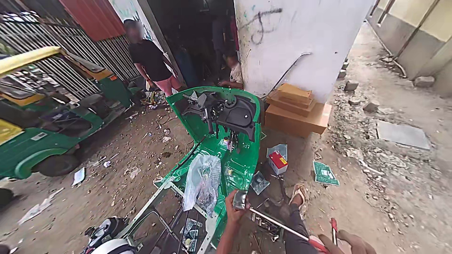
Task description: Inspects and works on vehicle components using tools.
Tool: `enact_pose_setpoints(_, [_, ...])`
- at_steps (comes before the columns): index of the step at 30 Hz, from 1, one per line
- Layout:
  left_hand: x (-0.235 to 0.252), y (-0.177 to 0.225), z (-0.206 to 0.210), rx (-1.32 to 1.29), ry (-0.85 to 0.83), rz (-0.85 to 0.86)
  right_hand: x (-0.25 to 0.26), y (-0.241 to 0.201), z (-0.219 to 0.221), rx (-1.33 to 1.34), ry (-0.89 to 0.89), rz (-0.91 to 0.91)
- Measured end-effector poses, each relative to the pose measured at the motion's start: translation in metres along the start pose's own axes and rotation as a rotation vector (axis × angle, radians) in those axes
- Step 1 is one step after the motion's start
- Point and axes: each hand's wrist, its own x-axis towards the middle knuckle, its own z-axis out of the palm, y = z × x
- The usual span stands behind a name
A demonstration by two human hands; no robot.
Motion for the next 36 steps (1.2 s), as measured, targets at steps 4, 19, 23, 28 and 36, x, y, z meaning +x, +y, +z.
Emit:
enact_pose_setpoints(4, [0.002,-0.008,0.008,0.052,0.011,0.007,0.008,0.018,0.010,-0.069,-0.020,-0.230])
enact_pose_setpoints(19, [-0.005,-0.023,0.021,0.041,-0.018,-0.058,0.002,0.027,0.015,1.976,-0.710,1.174])
enact_pose_setpoints(23, [-0.007,-0.024,0.018,0.017,-0.118,-0.097,-0.004,0.031,0.013,2.078,-0.814,1.292])
enact_pose_setpoints(28, [0.004,-0.014,0.009,0.064,-0.061,-0.100,0.006,0.073,-0.008,1.656,-0.560,1.230])
enact_pose_setpoints(36, [0.010,-0.003,-0.014,0.150,0.065,-0.059,0.026,0.175,0.080,1.174,-0.407,1.437])
